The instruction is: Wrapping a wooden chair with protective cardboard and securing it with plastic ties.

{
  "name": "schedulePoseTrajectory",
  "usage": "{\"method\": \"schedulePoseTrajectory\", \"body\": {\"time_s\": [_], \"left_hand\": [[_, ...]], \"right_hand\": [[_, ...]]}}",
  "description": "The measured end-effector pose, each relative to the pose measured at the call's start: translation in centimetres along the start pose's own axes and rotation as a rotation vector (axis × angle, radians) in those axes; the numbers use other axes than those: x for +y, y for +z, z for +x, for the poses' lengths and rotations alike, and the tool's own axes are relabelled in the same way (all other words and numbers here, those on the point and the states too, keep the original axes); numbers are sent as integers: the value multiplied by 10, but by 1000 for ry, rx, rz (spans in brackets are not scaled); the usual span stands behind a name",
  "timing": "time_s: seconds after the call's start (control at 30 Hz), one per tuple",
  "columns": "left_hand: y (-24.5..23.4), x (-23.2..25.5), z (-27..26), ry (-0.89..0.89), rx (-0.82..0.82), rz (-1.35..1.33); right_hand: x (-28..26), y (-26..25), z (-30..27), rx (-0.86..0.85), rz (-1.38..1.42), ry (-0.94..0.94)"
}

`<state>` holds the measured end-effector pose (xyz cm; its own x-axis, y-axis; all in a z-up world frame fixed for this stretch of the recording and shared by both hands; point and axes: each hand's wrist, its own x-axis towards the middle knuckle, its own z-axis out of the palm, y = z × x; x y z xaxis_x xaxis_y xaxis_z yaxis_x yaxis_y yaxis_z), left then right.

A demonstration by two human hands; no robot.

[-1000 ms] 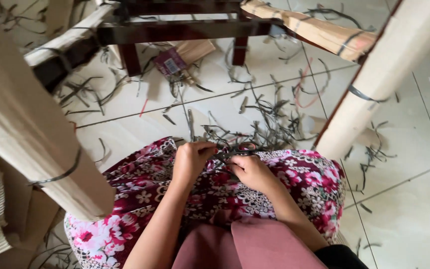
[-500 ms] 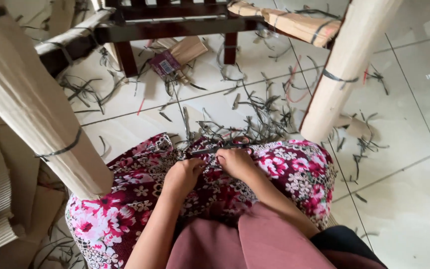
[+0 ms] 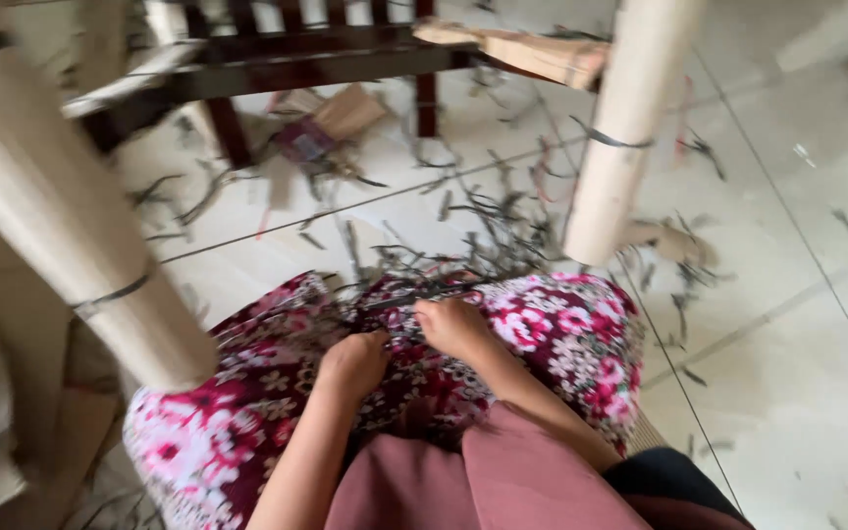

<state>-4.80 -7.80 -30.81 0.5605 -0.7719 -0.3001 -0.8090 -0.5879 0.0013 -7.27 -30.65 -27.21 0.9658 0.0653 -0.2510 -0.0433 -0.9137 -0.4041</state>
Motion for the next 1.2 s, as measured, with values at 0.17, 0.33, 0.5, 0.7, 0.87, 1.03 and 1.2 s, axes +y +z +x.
{"method": "schedulePoseTrajectory", "body": {"time_s": [0.17,0.33,0.5,0.7,0.87,1.03,1.2], "left_hand": [[25,25,-7,-330,299,-412],[-74,18,-110,-370,601,-469],[-101,19,-191,-383,1003,-627],[-78,0,-262,-537,1423,-873],[-54,-8,-293,-804,1502,-1084],[17,-22,-296,-1225,1401,-1106],[124,-21,-257,-1576,684,-883]], "right_hand": [[-4,7,-8,-14,369,-92],[-65,1,-32,-124,585,-330],[-123,14,-55,52,509,-352],[-213,13,-79,41,341,-621],[-278,29,-91,131,137,-976],[-279,44,-84,131,126,-944],[-264,57,-78,166,185,-905]]}}
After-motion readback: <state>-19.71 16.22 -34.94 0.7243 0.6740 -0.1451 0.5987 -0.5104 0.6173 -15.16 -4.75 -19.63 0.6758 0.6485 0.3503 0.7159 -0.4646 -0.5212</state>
